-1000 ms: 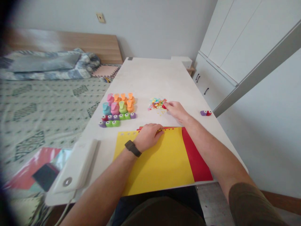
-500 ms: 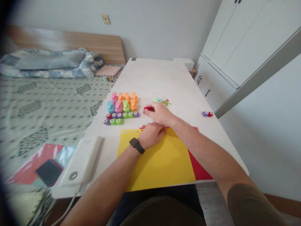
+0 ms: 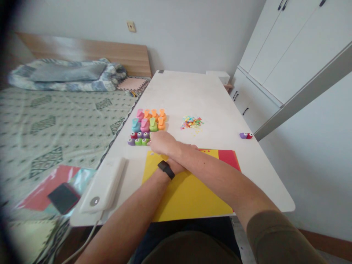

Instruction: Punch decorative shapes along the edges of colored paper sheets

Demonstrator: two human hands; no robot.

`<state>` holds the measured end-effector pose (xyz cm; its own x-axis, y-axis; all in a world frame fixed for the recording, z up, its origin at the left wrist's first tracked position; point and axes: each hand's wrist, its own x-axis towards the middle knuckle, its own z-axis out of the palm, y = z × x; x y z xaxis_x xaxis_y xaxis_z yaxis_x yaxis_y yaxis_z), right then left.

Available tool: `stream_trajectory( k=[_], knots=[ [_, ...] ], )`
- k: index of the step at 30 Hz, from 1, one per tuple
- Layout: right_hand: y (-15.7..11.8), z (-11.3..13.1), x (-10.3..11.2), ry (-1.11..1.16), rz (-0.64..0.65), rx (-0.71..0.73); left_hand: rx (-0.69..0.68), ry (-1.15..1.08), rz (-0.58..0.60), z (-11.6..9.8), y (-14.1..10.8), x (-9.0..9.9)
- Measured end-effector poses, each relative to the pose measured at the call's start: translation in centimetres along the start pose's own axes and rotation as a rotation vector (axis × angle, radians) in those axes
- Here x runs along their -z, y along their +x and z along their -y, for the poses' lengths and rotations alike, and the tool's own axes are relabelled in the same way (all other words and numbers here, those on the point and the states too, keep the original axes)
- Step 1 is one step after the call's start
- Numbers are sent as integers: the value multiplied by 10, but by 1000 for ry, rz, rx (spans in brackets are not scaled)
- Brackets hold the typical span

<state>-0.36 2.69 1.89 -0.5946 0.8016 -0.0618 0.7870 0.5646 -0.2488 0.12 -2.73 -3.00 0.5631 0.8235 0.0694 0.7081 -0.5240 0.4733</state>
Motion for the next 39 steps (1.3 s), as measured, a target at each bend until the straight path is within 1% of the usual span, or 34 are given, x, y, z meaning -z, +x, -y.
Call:
stream_trajectory(
  k=[2, 4, 8, 13, 18, 27, 32, 35, 39],
  knots=[
    [0, 0, -3, -21, -16, 10, -22, 27, 44, -1, -1, 2],
    [-3, -1, -5, -30, -33, 19, -16, 49, 62, -3, -1, 4],
    [-6, -2, -4, -44, -20, 7, -1, 60, 66, -5, -1, 7],
    [2, 0, -2, -9, -16, -25, -11, 28, 83, -5, 0, 11],
    [6, 0, -1, -27, -36, -29, -10, -7, 90, -2, 0, 8],
    [-2, 3, -1, -61, -98, -41, 0, 9, 65, -3, -2, 11],
    [-1, 11, 2, -72, -117, -37, 0, 6, 48, 3, 5, 5],
    [2, 14, 2, -85, -111, -21, -5, 4, 88, 11, 11, -1],
    [4, 14, 0, -78, -115, -25, -17, 2, 100, 17, 16, -6]
  ],
)
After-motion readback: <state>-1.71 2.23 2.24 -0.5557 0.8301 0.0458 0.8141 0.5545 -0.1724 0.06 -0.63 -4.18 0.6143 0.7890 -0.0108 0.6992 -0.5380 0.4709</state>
